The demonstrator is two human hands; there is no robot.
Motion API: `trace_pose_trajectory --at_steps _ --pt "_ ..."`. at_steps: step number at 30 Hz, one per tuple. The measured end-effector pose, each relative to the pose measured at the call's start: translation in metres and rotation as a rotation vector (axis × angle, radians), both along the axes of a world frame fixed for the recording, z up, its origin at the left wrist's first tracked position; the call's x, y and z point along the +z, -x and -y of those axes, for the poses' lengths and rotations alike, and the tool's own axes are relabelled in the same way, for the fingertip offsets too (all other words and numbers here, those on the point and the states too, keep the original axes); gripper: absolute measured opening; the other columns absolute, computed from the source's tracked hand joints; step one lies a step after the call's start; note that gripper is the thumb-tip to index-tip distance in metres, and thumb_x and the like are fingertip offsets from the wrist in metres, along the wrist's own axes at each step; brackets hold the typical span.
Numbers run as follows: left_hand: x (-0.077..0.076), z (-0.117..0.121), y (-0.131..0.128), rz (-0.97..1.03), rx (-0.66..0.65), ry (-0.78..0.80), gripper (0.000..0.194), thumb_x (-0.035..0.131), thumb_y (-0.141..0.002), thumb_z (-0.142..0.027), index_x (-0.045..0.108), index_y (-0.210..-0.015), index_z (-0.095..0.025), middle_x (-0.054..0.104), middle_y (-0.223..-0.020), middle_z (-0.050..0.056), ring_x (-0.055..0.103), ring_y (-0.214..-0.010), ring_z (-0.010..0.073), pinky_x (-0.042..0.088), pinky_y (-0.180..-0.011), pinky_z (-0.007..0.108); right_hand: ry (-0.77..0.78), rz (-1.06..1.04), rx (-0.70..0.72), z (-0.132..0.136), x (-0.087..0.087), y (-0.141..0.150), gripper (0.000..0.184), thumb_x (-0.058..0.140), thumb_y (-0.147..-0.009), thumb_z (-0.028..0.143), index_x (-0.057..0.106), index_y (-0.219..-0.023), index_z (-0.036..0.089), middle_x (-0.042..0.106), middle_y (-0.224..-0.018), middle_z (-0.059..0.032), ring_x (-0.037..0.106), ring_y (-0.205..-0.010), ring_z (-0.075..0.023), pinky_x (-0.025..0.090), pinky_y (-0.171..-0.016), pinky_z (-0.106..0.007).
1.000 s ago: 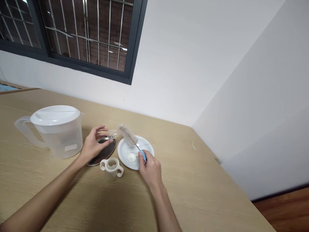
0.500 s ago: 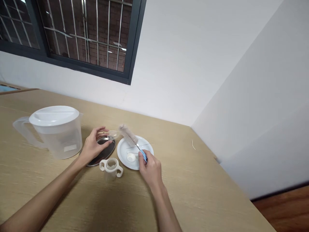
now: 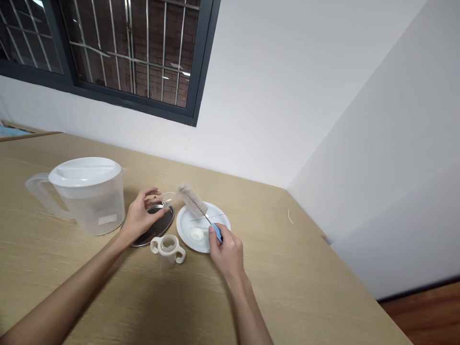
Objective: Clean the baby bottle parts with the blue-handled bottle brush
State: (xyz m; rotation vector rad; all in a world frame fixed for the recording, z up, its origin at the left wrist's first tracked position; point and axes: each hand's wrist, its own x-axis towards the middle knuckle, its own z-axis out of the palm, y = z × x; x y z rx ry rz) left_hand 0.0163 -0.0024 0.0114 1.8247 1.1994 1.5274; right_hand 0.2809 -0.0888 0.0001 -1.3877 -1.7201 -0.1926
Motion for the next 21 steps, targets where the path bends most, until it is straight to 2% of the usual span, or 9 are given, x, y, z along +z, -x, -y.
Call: trace_pose_trajectory --at_steps 7,12,21 --pt "0.0054 -0.0001 -0.0015 0.124 0.026 0.033 0.061 0.077 -0.07 -0.039 0.051 -0.123 -0.023 0.065 -0.118 0.009 0.067 -0.1 0.0227 0.052 -0.091 0.038 -0.067 -0.031 0.0 0.0007 -0.0004 0.0004 0.024 0.053 -0.094 0.034 0.067 -0.097 0.015 0.065 -0.066 -0.0009 0.052 -0.05 -0.0101 0.041 -0.053 -0.022" --pt "0.0078 -0.0022 -0.0009 0.128 0.049 0.04 0.062 0.08 -0.068 -0.04 0.053 -0.122 -0.022 0.067 -0.115 0.01 0.065 -0.1 0.0225 0.052 -0.086 0.037 -0.076 -0.038 -0.003 0.0003 -0.0004 0.0005 0.023 0.054 -0.094 0.034 0.067 -0.097 0.015 0.064 -0.064 -0.0004 0.052 -0.049 -0.0101 0.041 -0.053 -0.022" --pt "0.0057 -0.0087 0.0012 0.364 -0.134 0.172 0.067 0.081 -0.068 -0.04 0.053 -0.125 -0.019 0.068 -0.113 0.011 0.066 -0.091 0.0174 0.051 -0.08 0.03 -0.065 -0.048 -0.037 -0.0009 -0.0011 -0.0005 0.025 0.053 -0.094 0.036 0.068 -0.094 0.015 0.063 -0.063 0.0003 0.051 -0.048 -0.0096 0.041 -0.052 -0.022"
